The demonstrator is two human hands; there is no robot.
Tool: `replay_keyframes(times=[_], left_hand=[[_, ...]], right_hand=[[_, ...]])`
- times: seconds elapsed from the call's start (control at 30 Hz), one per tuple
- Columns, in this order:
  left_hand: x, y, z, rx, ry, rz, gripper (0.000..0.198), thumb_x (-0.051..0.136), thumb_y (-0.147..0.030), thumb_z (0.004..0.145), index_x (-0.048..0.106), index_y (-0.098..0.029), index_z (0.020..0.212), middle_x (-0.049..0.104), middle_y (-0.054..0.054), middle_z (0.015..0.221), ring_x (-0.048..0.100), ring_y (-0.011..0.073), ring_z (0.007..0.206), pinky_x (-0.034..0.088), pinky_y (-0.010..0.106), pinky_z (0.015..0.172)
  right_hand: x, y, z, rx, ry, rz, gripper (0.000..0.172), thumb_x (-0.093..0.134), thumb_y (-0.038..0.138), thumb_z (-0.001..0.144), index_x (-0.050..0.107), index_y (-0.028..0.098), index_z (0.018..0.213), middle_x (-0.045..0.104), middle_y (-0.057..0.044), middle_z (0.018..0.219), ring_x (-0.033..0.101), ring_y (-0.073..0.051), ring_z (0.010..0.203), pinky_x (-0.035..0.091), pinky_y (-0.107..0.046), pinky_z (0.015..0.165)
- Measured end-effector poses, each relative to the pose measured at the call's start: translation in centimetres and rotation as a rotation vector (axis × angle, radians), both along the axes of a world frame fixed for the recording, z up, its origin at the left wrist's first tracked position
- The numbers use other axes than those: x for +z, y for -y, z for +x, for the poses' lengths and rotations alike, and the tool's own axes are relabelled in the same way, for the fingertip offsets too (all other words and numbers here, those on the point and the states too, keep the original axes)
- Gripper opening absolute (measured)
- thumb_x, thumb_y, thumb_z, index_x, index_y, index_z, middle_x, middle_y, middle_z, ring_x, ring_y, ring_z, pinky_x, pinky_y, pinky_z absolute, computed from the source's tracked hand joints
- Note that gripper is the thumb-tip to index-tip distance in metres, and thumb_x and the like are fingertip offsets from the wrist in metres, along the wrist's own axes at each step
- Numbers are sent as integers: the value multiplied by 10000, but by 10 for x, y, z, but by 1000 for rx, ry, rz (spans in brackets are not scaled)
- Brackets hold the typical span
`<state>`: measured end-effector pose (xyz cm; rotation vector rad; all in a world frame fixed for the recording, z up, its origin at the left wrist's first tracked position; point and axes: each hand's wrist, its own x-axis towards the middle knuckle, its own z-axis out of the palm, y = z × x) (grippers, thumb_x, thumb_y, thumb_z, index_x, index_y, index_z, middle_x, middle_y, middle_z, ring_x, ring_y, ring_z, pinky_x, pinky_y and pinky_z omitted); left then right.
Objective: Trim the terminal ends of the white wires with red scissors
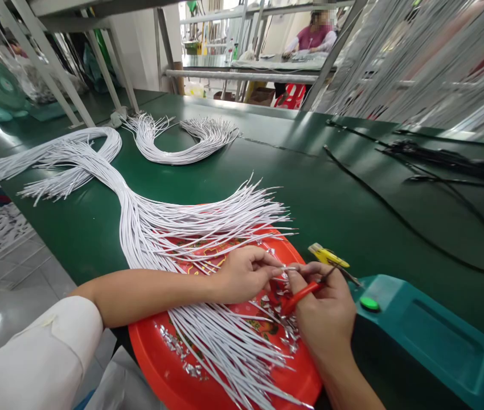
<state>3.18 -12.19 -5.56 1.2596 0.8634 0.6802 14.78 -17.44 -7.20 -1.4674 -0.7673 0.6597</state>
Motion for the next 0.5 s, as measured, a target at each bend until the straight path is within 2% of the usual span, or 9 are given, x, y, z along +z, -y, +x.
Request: replay_keyframes(times=[0.3, 0.5], left_hand=[[0, -1, -1, 51, -53, 173, 47, 614, -142, 747, 610, -97, 735, 533, -32, 586, 451, 22, 464, 370, 141, 446], [-3, -1, -1, 28, -41, 65, 36, 584, -133, 765, 597, -106, 785, 507, -55, 534, 445, 23, 411, 365, 146, 423]], right_hand=[[2, 1, 1, -7, -34, 52, 322, 749, 323, 608, 528, 202, 807, 649, -24, 765, 629, -165, 662, 518, -318, 617], [-1, 0, 1, -4, 43, 38, 294, 736, 332, 614, 540, 203, 792, 631, -16, 743, 626, -167, 671, 518, -316, 624]])
